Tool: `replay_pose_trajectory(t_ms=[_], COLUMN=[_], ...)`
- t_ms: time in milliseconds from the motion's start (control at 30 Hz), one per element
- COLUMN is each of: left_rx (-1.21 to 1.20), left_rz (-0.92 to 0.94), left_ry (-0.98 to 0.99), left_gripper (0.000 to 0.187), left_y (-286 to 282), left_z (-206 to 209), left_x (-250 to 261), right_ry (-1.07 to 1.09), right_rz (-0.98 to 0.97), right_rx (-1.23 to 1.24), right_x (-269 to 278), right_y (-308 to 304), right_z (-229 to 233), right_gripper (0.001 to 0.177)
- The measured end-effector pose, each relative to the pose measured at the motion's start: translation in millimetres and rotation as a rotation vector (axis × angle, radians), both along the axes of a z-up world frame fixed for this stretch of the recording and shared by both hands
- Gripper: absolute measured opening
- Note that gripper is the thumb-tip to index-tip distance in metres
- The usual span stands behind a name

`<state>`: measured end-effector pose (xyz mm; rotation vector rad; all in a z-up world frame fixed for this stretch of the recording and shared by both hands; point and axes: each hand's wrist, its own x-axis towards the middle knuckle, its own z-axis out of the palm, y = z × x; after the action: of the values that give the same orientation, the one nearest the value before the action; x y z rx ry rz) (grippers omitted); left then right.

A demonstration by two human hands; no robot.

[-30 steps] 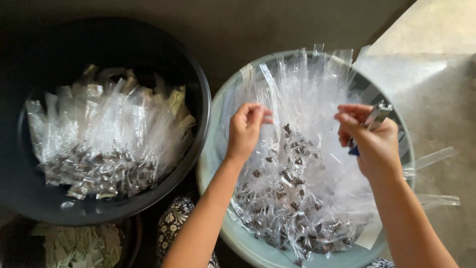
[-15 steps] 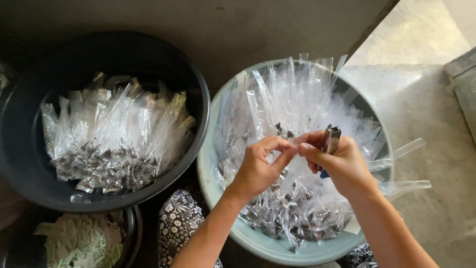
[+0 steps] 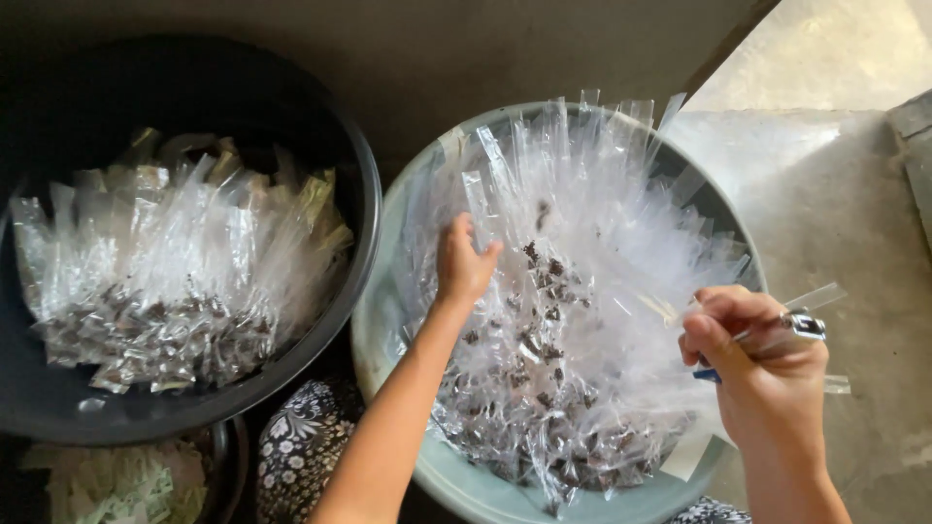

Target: Manually sealing small plastic bags containing food items using a lighter to melt the plastic shut.

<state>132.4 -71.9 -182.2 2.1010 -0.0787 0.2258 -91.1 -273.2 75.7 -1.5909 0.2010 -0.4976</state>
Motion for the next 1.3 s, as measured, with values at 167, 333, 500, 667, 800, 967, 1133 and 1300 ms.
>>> replay_pose_trajectory(t_ms=[167, 333, 500, 667, 800, 967, 1133, 1300], left_rx=[0.159, -0.164, -0.922, -1.003, -0.996, -0.942, -0.936, -0.643], left_rz=[0.139, 0.172, -0.225, -0.269, -0.286, -0.39, -0.411, -0.44], left_ry=[0.49, -0.043, 0.11, 0.075, 0.042, 0.05, 0.049, 0.1], left_gripper=[0.036, 0.017, 0.006, 0.019, 0.036, 0.034, 0.033, 0.029], left_y=[-18, -4, 27, 34, 34, 50, 68, 79], left_z=[27, 20, 169, 214, 233, 244, 228, 244], left_x=[12, 11, -49, -89, -116, -138, -130, -141], right_ry=[0.069, 0.146, 0.193, 0.15, 0.083, 0.146, -0.011, 0.176], right_rz=[0.0, -0.057, -0.015, 0.092, 0.206, 0.179, 0.194, 0.426], right_rx=[-0.216, -0.335, -0.214, -0.23, -0.093, 0.057, 0.03, -0.103], right_x=[-1, 2, 13, 31, 49, 68, 57, 47], right_y=[-1, 2, 22, 56, 87, 81, 69, 68], right_z=[5, 0, -1, 13, 39, 20, 35, 75], right_gripper=[0.01, 0.009, 0.01, 0.011, 0.04, 0.015, 0.009, 0.052])
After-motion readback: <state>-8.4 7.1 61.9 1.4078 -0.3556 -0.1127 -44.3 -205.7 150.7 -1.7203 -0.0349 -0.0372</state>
